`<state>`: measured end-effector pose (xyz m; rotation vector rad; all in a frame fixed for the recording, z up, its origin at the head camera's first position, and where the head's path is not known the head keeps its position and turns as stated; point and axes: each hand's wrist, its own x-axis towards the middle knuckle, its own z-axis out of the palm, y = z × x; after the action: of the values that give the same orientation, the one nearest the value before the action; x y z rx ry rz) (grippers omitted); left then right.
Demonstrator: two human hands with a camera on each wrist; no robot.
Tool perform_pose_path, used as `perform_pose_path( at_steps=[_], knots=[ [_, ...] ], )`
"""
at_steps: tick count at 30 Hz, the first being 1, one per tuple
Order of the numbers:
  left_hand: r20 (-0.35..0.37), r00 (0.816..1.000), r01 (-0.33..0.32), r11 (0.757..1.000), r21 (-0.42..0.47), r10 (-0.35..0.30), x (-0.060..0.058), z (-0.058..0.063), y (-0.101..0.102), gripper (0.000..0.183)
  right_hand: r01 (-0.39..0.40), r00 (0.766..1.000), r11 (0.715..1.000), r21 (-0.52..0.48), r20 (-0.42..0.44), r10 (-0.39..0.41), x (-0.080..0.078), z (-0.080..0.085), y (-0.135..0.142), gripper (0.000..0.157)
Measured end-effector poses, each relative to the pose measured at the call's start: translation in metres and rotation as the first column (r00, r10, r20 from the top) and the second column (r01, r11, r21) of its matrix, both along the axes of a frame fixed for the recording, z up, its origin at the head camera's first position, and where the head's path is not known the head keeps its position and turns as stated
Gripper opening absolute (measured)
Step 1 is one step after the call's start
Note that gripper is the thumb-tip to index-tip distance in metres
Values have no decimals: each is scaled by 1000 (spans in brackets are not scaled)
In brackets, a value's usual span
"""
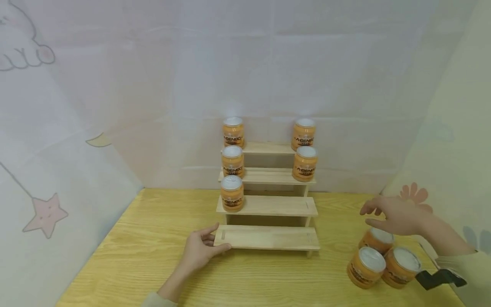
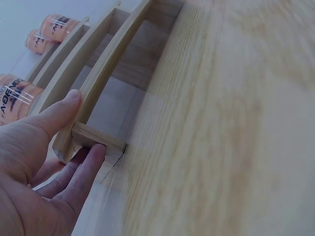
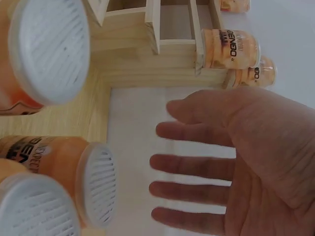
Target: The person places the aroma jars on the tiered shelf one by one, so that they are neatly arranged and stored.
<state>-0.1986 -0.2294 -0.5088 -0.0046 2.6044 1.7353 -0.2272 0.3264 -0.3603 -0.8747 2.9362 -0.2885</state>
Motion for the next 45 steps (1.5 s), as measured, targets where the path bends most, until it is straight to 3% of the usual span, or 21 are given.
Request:
perform_pose_path(
  at_steps=[5,10,22,28,32,35,39,45],
  knots=[
    [0,1000,4,1000,-3,-4,1,1,-1,87,-22,995,1000,22,97,20,5,-8,10,31],
    [-2,1000,3,1000,-2,-3,2,1,0,86,3,980,999,36,198,-10,8,-15,16,35],
    [14,1000,1,1000,7,-1,3,1,1,86,-4,992,1000,27,129,0,7,-31,22,33],
    [14,1000,-3,999,33,2,1,3,2,86,-81,993,997,5,80,81,-1,-31,21,37],
    [16,1000,-9,1000,27,9,1,4,2,85,-98,987,995,-24,128,100,-9,-23,20,37],
    [11,1000,-5,999,32,4,2,5,2,85,-70,987,998,-10,143,70,-16,-12,17,38],
    [12,1000,-6,999,41,6,1,3,2,85,-38,992,999,30,121,34,-24,9,8,39],
    [13,1000,-12,999,30,12,0,2,2,86,-78,992,996,30,99,75,-34,41,-8,34]
  ],
)
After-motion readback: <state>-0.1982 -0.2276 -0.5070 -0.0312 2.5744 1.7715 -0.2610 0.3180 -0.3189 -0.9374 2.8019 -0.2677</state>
